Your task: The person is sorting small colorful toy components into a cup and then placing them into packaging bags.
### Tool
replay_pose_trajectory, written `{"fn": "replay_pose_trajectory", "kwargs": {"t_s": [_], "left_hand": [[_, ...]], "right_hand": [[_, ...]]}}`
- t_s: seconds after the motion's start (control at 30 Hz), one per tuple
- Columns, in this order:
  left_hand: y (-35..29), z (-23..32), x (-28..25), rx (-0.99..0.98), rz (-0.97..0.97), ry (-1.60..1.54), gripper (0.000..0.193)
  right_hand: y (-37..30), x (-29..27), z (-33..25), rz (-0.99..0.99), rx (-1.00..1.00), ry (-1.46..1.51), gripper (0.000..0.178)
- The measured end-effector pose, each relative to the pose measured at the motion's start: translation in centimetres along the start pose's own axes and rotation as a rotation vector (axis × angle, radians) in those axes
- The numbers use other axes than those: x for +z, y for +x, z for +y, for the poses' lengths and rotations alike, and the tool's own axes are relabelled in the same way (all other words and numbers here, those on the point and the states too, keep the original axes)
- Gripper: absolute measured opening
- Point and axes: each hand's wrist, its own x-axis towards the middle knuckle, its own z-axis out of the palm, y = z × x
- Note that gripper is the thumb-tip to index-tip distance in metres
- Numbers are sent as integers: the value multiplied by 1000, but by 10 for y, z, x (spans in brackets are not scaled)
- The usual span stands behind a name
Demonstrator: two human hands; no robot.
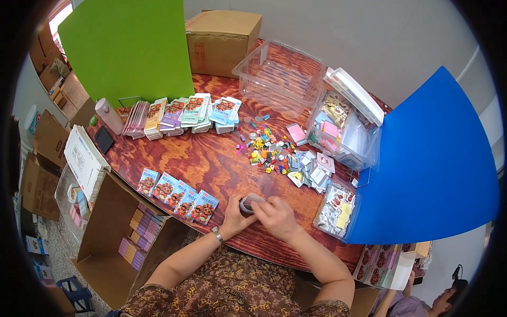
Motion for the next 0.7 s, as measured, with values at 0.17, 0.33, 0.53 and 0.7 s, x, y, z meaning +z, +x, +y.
{"fn": "replay_pose_trajectory", "kwargs": {"t_s": [0.17, 0.33, 0.53, 0.7], "left_hand": [[9, -6, -13, 58, 40, 87, 72], [6, -3, -18, -6, 24, 100, 77], [4, -8, -15, -10, -3, 104, 80], [3, -6, -18, -52, -11, 38, 76]], "right_hand": [[14, 9, 15, 91, -27, 214, 30], [38, 61, 78, 30, 289, 321, 24], [65, 141, 107, -359, 151, -179, 41], [69, 149, 115, -337, 109, -103, 38]]}}
